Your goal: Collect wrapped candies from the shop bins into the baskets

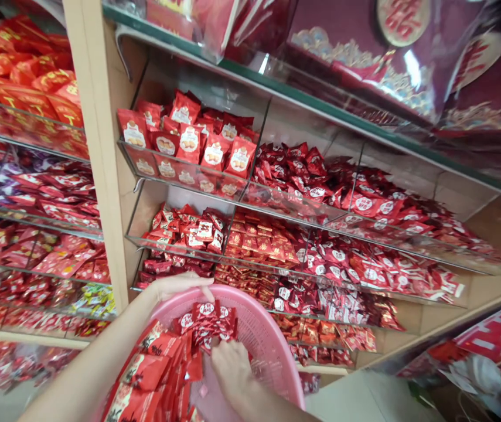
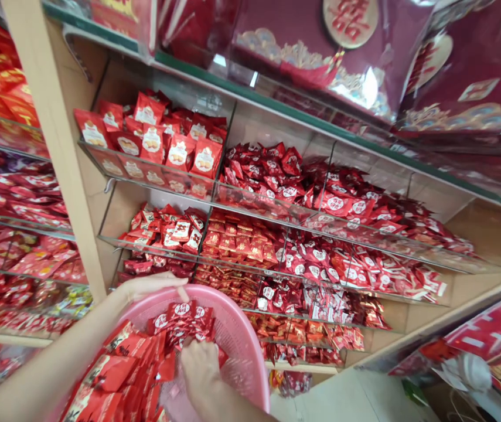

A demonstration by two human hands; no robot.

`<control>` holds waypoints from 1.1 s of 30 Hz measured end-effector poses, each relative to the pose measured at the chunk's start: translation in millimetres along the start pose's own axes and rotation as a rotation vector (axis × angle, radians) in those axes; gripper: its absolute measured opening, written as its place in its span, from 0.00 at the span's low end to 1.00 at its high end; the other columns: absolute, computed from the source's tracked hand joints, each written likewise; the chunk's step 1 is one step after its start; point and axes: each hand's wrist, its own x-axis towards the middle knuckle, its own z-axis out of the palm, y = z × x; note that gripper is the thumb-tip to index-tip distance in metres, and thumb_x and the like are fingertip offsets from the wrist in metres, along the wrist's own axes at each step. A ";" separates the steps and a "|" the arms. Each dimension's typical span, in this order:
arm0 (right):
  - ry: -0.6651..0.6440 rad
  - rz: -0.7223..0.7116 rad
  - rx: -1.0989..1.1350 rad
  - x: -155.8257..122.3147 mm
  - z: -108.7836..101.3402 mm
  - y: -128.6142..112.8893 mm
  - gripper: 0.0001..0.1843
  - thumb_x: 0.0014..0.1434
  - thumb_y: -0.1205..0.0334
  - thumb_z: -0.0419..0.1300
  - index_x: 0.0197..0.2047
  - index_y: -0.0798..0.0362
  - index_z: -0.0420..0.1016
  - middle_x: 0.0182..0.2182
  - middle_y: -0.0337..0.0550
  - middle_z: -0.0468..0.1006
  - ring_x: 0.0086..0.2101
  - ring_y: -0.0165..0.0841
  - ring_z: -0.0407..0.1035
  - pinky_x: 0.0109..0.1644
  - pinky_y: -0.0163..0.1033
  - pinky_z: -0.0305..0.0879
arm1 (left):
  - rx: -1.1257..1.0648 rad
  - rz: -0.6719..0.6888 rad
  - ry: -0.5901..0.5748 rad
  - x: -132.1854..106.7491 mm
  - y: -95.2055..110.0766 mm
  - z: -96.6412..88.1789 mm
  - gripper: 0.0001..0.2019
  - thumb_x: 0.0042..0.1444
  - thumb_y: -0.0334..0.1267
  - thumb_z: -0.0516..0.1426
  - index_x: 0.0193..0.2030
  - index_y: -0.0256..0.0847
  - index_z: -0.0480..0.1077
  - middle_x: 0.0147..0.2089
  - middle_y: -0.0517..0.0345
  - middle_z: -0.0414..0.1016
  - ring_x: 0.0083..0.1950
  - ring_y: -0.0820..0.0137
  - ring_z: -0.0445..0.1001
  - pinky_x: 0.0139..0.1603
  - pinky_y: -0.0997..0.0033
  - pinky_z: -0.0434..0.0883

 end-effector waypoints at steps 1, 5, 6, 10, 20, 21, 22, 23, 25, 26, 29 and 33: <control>0.001 -0.001 -0.011 0.5 0.2 -1.5 0.15 0.51 0.71 0.57 0.44 0.57 0.70 0.33 0.49 0.76 0.35 0.41 0.72 0.35 0.42 0.65 | 0.002 0.004 0.012 0.2 0.3 0.2 0.24 0.52 0.56 0.51 0.30 0.40 0.79 0.35 0.56 0.81 0.38 0.66 0.74 0.48 0.71 0.63; -0.048 0.069 -0.012 3.6 4.2 -9.3 0.11 0.51 0.72 0.56 0.39 0.55 0.73 0.33 0.49 0.77 0.36 0.42 0.72 0.37 0.43 0.66 | -0.032 -0.010 0.034 2.8 -1.4 1.9 0.24 0.51 0.57 0.52 0.29 0.39 0.80 0.30 0.55 0.80 0.32 0.68 0.73 0.44 0.72 0.65; -0.058 0.094 0.005 3.8 2.5 -10.0 0.10 0.51 0.72 0.56 0.37 0.55 0.74 0.32 0.49 0.77 0.34 0.41 0.72 0.36 0.43 0.66 | -0.046 -0.020 0.027 4.2 -3.1 2.3 0.24 0.50 0.57 0.53 0.28 0.39 0.80 0.29 0.55 0.80 0.30 0.69 0.72 0.43 0.72 0.66; 0.055 0.094 0.103 -4.6 -45.6 6.4 0.08 0.48 0.61 0.61 0.32 0.55 0.75 0.29 0.49 0.78 0.32 0.40 0.73 0.32 0.39 0.64 | -0.105 -0.019 0.018 12.7 -12.8 3.5 0.26 0.48 0.59 0.53 0.26 0.37 0.80 0.27 0.53 0.78 0.28 0.69 0.71 0.39 0.72 0.67; 0.880 0.247 0.092 -3.0 -317.4 139.3 0.12 0.57 0.55 0.50 0.31 0.53 0.70 0.28 0.44 0.75 0.30 0.32 0.69 0.35 0.35 0.59 | -0.149 -0.049 -0.026 22.7 -11.0 9.7 0.25 0.47 0.58 0.55 0.25 0.37 0.80 0.24 0.53 0.76 0.28 0.68 0.71 0.40 0.70 0.68; 0.931 0.296 0.061 6.2 -327.9 145.2 0.11 0.56 0.55 0.51 0.34 0.54 0.70 0.31 0.45 0.75 0.32 0.34 0.69 0.36 0.36 0.60 | -0.151 -0.045 -0.021 23.1 -10.8 10.7 0.25 0.47 0.58 0.55 0.25 0.37 0.80 0.24 0.53 0.76 0.27 0.69 0.71 0.40 0.70 0.68; 0.961 0.337 0.036 15.9 -334.9 148.6 0.12 0.56 0.55 0.52 0.37 0.54 0.69 0.34 0.47 0.75 0.35 0.35 0.70 0.38 0.37 0.61 | -0.160 -0.043 -0.020 23.4 -10.6 11.9 0.24 0.47 0.58 0.55 0.25 0.37 0.80 0.24 0.53 0.76 0.26 0.69 0.71 0.39 0.70 0.68; 0.972 0.375 0.019 25.4 -339.1 150.0 0.14 0.55 0.54 0.53 0.39 0.55 0.68 0.37 0.49 0.74 0.37 0.37 0.70 0.38 0.39 0.61 | -0.169 -0.041 -0.022 23.7 -10.5 13.2 0.24 0.47 0.57 0.55 0.25 0.37 0.80 0.24 0.52 0.76 0.26 0.69 0.71 0.39 0.70 0.68; 0.955 0.432 0.011 42.2 -342.6 148.5 0.19 0.55 0.52 0.54 0.44 0.56 0.67 0.42 0.54 0.72 0.40 0.40 0.70 0.40 0.41 0.63 | -0.169 -0.034 -0.024 23.9 -9.8 15.7 0.24 0.48 0.57 0.55 0.24 0.36 0.80 0.23 0.52 0.76 0.26 0.69 0.70 0.39 0.69 0.68; 0.934 0.460 0.016 48.8 -343.2 146.9 0.20 0.54 0.51 0.54 0.45 0.57 0.66 0.43 0.56 0.71 0.40 0.42 0.70 0.40 0.42 0.63 | -0.159 -0.031 -0.022 23.8 -9.2 16.7 0.24 0.48 0.57 0.55 0.24 0.37 0.80 0.23 0.52 0.76 0.26 0.69 0.70 0.39 0.69 0.68; 0.876 0.521 0.048 61.9 -344.4 145.1 0.21 0.53 0.54 0.56 0.46 0.59 0.67 0.43 0.58 0.71 0.42 0.44 0.70 0.42 0.45 0.64 | -0.129 -0.029 -0.010 22.0 -7.4 18.2 0.24 0.47 0.57 0.55 0.24 0.37 0.80 0.23 0.53 0.77 0.27 0.68 0.71 0.41 0.69 0.68; 0.838 0.550 0.190 69.6 -346.1 153.7 0.20 0.50 0.58 0.58 0.46 0.57 0.67 0.43 0.57 0.72 0.43 0.43 0.69 0.43 0.44 0.64 | -0.116 -0.035 0.001 18.4 -6.7 17.4 0.24 0.48 0.57 0.55 0.25 0.37 0.80 0.25 0.52 0.77 0.27 0.68 0.71 0.41 0.69 0.68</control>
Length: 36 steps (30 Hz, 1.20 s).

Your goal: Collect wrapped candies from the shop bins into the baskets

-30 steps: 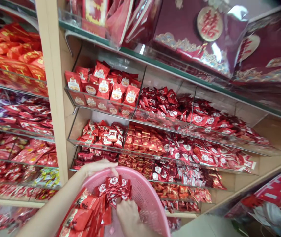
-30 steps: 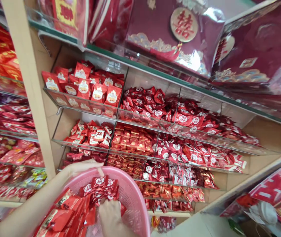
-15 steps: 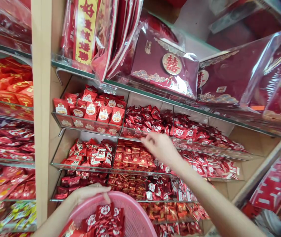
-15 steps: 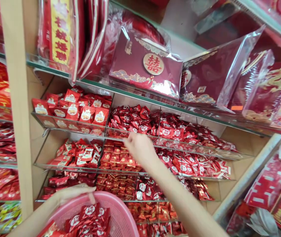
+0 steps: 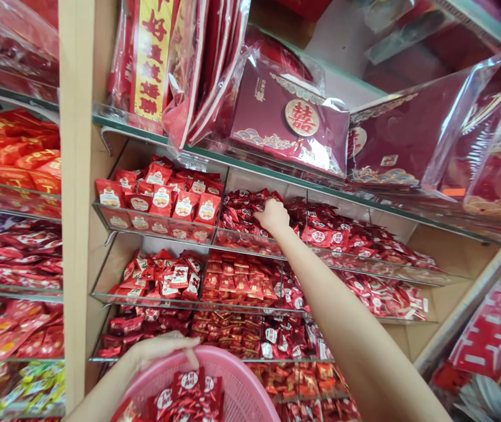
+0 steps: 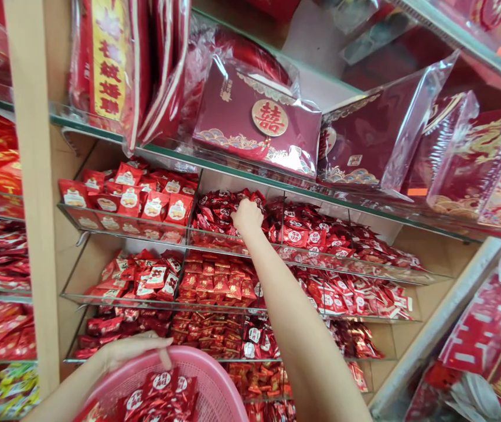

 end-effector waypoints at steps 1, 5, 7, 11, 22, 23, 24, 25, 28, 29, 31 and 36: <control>-0.001 0.011 0.041 1.9 -0.2 2.4 0.20 0.50 0.58 0.58 0.46 0.56 0.67 0.43 0.56 0.72 0.43 0.43 0.69 0.43 0.44 0.64 | 0.012 0.009 0.005 -0.6 -0.5 -0.4 0.24 0.48 0.57 0.54 0.25 0.37 0.80 0.25 0.52 0.78 0.28 0.67 0.72 0.42 0.69 0.68; 0.124 -0.060 0.220 -8.9 -10.2 14.8 0.22 0.49 0.56 0.58 0.47 0.53 0.66 0.42 0.50 0.73 0.42 0.42 0.68 0.43 0.44 0.63 | 0.035 0.027 0.007 0.4 -5.7 -2.4 0.25 0.50 0.57 0.53 0.26 0.37 0.80 0.27 0.52 0.78 0.30 0.67 0.72 0.43 0.71 0.67; 0.219 -0.155 0.344 -35.1 -14.8 21.3 0.21 0.49 0.56 0.58 0.46 0.53 0.67 0.42 0.48 0.72 0.41 0.38 0.68 0.44 0.43 0.62 | 0.010 0.006 -0.004 2.8 -9.0 -3.4 0.25 0.50 0.57 0.53 0.27 0.36 0.80 0.28 0.51 0.79 0.29 0.67 0.72 0.41 0.71 0.68; 0.050 -0.169 0.805 -131.1 5.7 30.2 0.20 0.49 0.55 0.59 0.46 0.51 0.66 0.37 0.42 0.72 0.26 0.27 0.64 0.33 0.36 0.62 | -0.037 -0.056 -0.049 7.3 -10.8 -3.0 0.24 0.50 0.56 0.54 0.28 0.36 0.80 0.29 0.50 0.79 0.29 0.67 0.73 0.39 0.70 0.68; -1.103 0.779 1.691 -281.9 131.4 46.3 0.17 0.52 0.50 0.56 0.38 0.55 0.70 0.27 0.38 0.73 0.20 0.19 0.61 0.23 0.25 0.56 | -0.352 -0.148 -0.188 5.4 -4.5 9.4 0.29 0.51 0.61 0.48 0.27 0.37 0.77 0.27 0.54 0.77 0.26 0.71 0.69 0.34 0.71 0.66; -1.093 0.767 1.672 -283.6 134.8 47.4 0.18 0.52 0.49 0.57 0.38 0.55 0.70 0.26 0.37 0.73 0.19 0.19 0.61 0.22 0.25 0.55 | -0.317 -0.127 -0.146 5.2 -6.1 8.4 0.26 0.50 0.59 0.51 0.27 0.37 0.77 0.26 0.55 0.77 0.25 0.72 0.69 0.33 0.72 0.65; -1.084 0.749 1.647 -285.2 137.7 48.0 0.18 0.52 0.49 0.57 0.38 0.55 0.69 0.25 0.37 0.73 0.18 0.19 0.61 0.21 0.25 0.54 | -0.273 -0.103 -0.116 5.1 -7.7 7.2 0.23 0.49 0.56 0.54 0.27 0.37 0.77 0.26 0.56 0.77 0.25 0.72 0.68 0.33 0.72 0.65; -1.077 0.730 1.620 -287.0 140.4 48.1 0.19 0.51 0.48 0.58 0.38 0.55 0.69 0.24 0.36 0.73 0.18 0.19 0.61 0.20 0.25 0.52 | -0.226 -0.076 -0.110 5.2 -9.1 5.7 0.19 0.48 0.53 0.58 0.28 0.36 0.77 0.26 0.57 0.77 0.26 0.72 0.68 0.33 0.73 0.65; -1.078 0.686 1.554 -292.7 148.4 46.0 0.20 0.50 0.46 0.59 0.38 0.55 0.69 0.21 0.34 0.71 0.16 0.21 0.61 0.17 0.26 0.50 | -0.103 -0.002 -0.161 6.2 -12.4 1.4 0.13 0.43 0.45 0.63 0.30 0.35 0.77 0.29 0.58 0.77 0.30 0.71 0.69 0.36 0.72 0.64; -1.087 0.674 1.537 -294.4 150.9 45.0 0.21 0.49 0.46 0.59 0.38 0.55 0.69 0.20 0.34 0.70 0.16 0.21 0.61 0.17 0.26 0.50 | -0.066 0.016 -0.166 6.8 -13.5 0.2 0.12 0.41 0.43 0.64 0.30 0.36 0.77 0.29 0.59 0.77 0.30 0.71 0.69 0.37 0.73 0.64; -1.100 0.638 1.499 -297.1 155.2 43.3 0.23 0.49 0.44 0.58 0.39 0.55 0.69 0.19 0.34 0.70 0.15 0.21 0.61 0.17 0.26 0.50 | -0.004 0.034 -0.143 8.6 -16.0 -1.7 0.10 0.40 0.42 0.65 0.27 0.37 0.77 0.25 0.62 0.75 0.29 0.72 0.69 0.36 0.74 0.64; -1.002 0.491 1.332 -298.4 159.8 39.6 0.24 0.47 0.41 0.58 0.32 0.56 0.70 0.13 0.28 0.59 0.11 0.19 0.50 0.14 0.27 0.41 | 0.015 0.028 -0.140 14.6 -21.0 -3.4 0.08 0.37 0.39 0.66 0.23 0.38 0.74 0.21 0.66 0.72 0.25 0.76 0.66 0.30 0.77 0.62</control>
